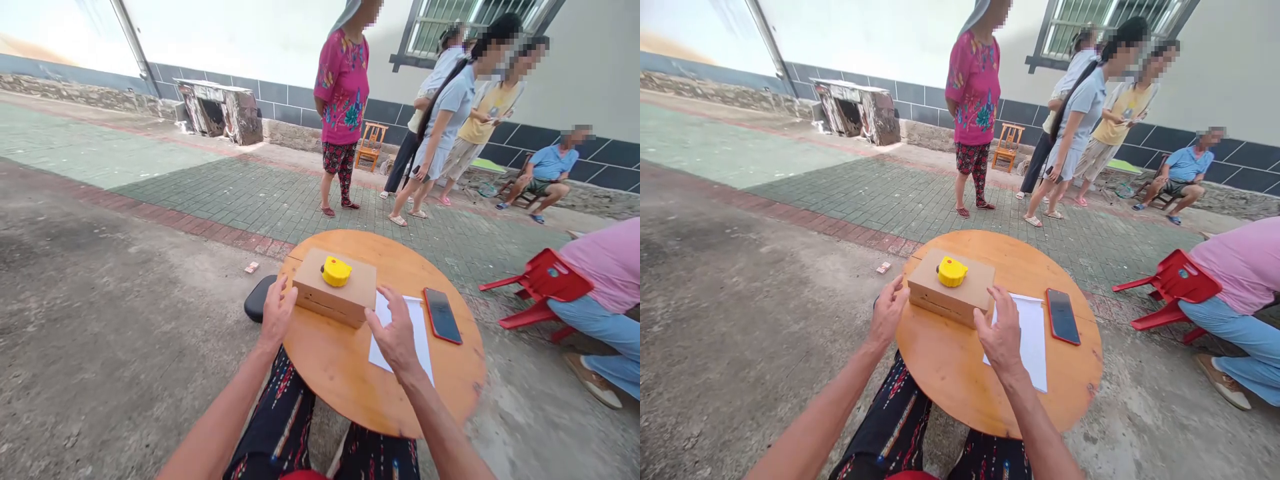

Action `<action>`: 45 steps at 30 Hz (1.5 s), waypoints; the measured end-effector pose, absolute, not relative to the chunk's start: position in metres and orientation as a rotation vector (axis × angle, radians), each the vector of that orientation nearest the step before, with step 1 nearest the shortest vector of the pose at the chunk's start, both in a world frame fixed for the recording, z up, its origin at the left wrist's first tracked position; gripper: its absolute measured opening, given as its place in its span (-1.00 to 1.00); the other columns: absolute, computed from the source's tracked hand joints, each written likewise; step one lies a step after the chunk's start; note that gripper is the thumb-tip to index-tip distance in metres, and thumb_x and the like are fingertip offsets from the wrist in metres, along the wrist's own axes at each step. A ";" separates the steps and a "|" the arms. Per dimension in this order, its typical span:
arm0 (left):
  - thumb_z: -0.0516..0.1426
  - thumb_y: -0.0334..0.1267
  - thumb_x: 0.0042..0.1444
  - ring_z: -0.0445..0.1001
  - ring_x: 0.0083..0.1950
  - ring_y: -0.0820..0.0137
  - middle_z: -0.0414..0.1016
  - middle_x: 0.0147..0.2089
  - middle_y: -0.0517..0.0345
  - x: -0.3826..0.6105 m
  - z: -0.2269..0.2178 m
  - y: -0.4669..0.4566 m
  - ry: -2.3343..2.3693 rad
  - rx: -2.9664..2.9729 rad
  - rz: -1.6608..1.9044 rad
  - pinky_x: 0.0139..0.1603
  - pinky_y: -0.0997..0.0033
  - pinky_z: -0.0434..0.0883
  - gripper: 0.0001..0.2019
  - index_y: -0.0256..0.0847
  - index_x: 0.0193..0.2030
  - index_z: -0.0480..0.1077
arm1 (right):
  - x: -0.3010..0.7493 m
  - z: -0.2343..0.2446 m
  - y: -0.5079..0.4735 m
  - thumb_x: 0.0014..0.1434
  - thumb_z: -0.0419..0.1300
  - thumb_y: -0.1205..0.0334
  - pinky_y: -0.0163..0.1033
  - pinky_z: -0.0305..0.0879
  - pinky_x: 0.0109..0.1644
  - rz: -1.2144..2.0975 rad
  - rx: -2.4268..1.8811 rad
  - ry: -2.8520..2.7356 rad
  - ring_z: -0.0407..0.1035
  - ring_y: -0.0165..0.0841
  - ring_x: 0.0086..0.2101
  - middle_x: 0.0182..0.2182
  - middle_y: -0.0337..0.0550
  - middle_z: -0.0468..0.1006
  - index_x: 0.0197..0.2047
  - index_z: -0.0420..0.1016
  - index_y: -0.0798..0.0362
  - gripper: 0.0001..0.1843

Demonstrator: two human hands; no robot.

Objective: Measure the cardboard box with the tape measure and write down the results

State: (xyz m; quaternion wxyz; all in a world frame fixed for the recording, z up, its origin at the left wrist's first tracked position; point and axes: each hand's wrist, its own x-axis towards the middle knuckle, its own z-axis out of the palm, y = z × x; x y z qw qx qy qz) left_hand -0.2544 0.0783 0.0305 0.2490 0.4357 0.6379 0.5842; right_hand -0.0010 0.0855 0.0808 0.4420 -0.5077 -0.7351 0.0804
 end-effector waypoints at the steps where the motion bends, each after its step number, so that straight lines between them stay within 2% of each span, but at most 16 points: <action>1: 0.07 -0.05 0.22 0.38 0.17 0.20 0.38 0.16 -0.13 -0.256 0.031 0.086 1.720 1.152 1.589 0.17 0.19 0.33 -0.50 -0.24 0.23 0.30 | -0.015 0.087 0.099 0.14 0.19 0.18 0.14 0.24 0.17 0.184 -1.236 -1.881 0.27 -0.07 0.16 0.16 0.10 0.40 0.17 0.31 0.02 -0.48; 4: 0.08 0.00 0.21 0.34 0.25 0.17 0.37 0.23 -0.13 -0.254 0.033 0.104 1.659 1.085 1.576 0.22 0.20 0.29 -0.48 -0.24 0.23 0.31 | -0.054 0.098 0.131 0.09 0.23 0.10 0.14 0.20 0.19 0.098 -1.266 -2.006 0.26 0.00 0.15 0.17 0.20 0.38 0.23 0.25 0.13 -0.33; 6: 0.09 0.00 0.21 0.37 0.22 0.17 0.42 0.19 -0.10 -0.249 0.035 0.110 1.608 1.076 1.562 0.24 0.19 0.29 -0.49 -0.24 0.21 0.34 | -0.074 0.100 0.145 0.07 0.25 0.05 0.14 0.22 0.15 0.077 -1.362 -2.055 0.28 0.04 0.14 0.17 0.23 0.39 0.25 0.23 0.16 -0.28; 10: 0.08 -0.03 0.20 0.45 0.12 0.18 0.51 0.09 -0.06 -0.242 0.039 0.107 1.535 1.078 1.553 0.18 0.19 0.35 -0.50 -0.25 0.20 0.36 | -0.086 0.100 0.147 0.04 0.28 0.11 0.10 0.24 0.11 0.269 -1.428 -2.052 0.37 -0.01 0.04 0.06 0.13 0.51 0.15 0.37 0.11 -0.39; 15: 0.06 -0.08 0.21 0.43 0.15 0.18 0.48 0.14 -0.01 -0.245 0.030 0.074 1.507 1.040 1.589 0.18 0.22 0.35 -0.50 -0.24 0.24 0.31 | -0.044 0.099 0.108 0.05 0.31 0.03 -0.01 0.33 0.08 0.758 -1.172 -1.421 0.41 -0.15 -0.01 0.05 -0.01 0.52 0.15 0.38 0.05 -0.38; 19: 0.08 -0.14 0.18 0.38 0.22 0.16 0.44 0.20 0.02 -0.249 0.004 0.034 1.520 1.025 1.666 0.21 0.23 0.32 -0.53 -0.20 0.22 0.31 | -0.008 0.097 0.065 0.10 0.27 0.02 -0.11 0.43 -0.07 0.834 -1.026 -0.819 0.47 -0.24 -0.11 -0.07 -0.13 0.57 0.05 0.46 0.01 -0.53; 22: 0.11 -0.16 0.15 0.34 0.25 0.14 0.41 0.22 0.01 -0.248 -0.016 0.010 1.590 1.028 1.665 0.24 0.20 0.29 -0.53 -0.18 0.20 0.32 | 0.001 0.088 0.039 0.16 0.19 -0.02 -0.10 0.50 -0.17 0.916 -1.028 -0.611 0.50 -0.25 -0.18 -0.11 -0.15 0.58 -0.03 0.52 -0.01 -0.62; 24: 0.13 -0.15 0.12 0.36 0.22 0.13 0.43 0.18 0.01 -0.246 -0.024 0.000 1.654 1.056 1.636 0.22 0.19 0.29 -0.54 -0.19 0.17 0.34 | -0.001 0.080 0.026 0.18 0.16 -0.04 -0.08 0.51 -0.17 0.976 -1.048 -0.563 0.52 -0.24 -0.19 -0.10 -0.15 0.59 -0.01 0.52 -0.03 -0.61; 27: 0.12 -0.14 0.10 0.44 0.09 0.15 0.51 0.02 0.02 -0.243 -0.027 -0.009 1.722 1.111 1.562 0.11 0.22 0.36 -0.60 -0.21 0.07 0.38 | -0.007 0.068 0.015 0.18 0.18 -0.01 -0.15 0.51 -0.18 1.023 -1.046 -0.520 0.52 -0.27 -0.18 -0.06 -0.15 0.58 0.05 0.50 -0.03 -0.58; 30: 0.11 -0.12 0.10 0.46 0.03 0.16 0.52 -0.04 0.03 -0.241 -0.023 -0.010 1.744 1.158 1.524 0.05 0.24 0.38 -0.62 -0.22 0.04 0.38 | -0.009 0.062 0.011 0.15 0.22 0.02 -0.20 0.50 -0.20 1.060 -1.016 -0.454 0.50 -0.29 -0.17 0.00 -0.15 0.56 0.07 0.49 -0.03 -0.56; 35: 0.10 -0.11 0.11 0.44 0.06 0.14 0.51 0.00 -0.01 -0.236 -0.014 -0.004 1.724 1.188 1.482 0.11 0.18 0.35 -0.60 -0.23 0.05 0.38 | -0.004 0.062 0.011 0.13 0.22 -0.01 -0.16 0.48 -0.12 1.080 -1.012 -0.477 0.47 -0.24 -0.07 0.00 -0.14 0.57 0.06 0.49 0.00 -0.54; 38: 0.11 -0.12 0.10 0.42 0.09 0.14 0.48 0.07 -0.05 -0.236 -0.006 -0.009 1.774 1.213 1.503 0.12 0.15 0.35 -0.55 -0.24 0.12 0.35 | 0.008 0.064 0.006 0.12 0.22 0.00 -0.12 0.47 -0.12 1.071 -1.027 -0.510 0.49 -0.22 -0.12 -0.08 -0.13 0.59 -0.03 0.53 0.02 -0.59; 40: 0.11 -0.12 0.10 0.42 0.08 0.17 0.45 0.09 -0.04 -0.237 0.005 -0.020 1.859 1.270 1.591 0.13 0.16 0.34 -0.52 -0.21 0.16 0.31 | 0.020 0.069 -0.004 0.11 0.22 -0.01 -0.12 0.47 -0.21 1.074 -1.024 -0.510 0.50 -0.19 -0.18 -0.12 -0.12 0.60 -0.09 0.56 0.02 -0.63; 42: 0.11 -0.13 0.12 0.43 0.00 0.22 0.47 0.01 0.02 -0.238 0.021 -0.036 1.932 1.320 1.667 0.10 0.21 0.35 -0.57 -0.18 0.12 0.34 | 0.032 0.076 -0.018 0.13 0.18 -0.02 -0.12 0.46 -0.28 1.113 -0.992 -0.561 0.50 -0.17 -0.22 -0.13 -0.09 0.60 -0.09 0.56 0.00 -0.64; 45: 0.13 -0.11 0.13 0.45 -0.16 0.31 0.50 -0.19 0.12 -0.231 0.051 -0.060 1.829 1.309 1.600 -0.04 0.34 0.40 -0.73 -0.15 -0.07 0.46 | 0.043 0.089 -0.041 0.13 0.19 -0.07 -0.15 0.42 -0.28 1.255 -0.910 -0.755 0.47 -0.19 -0.28 -0.18 -0.09 0.61 -0.08 0.58 -0.02 -0.61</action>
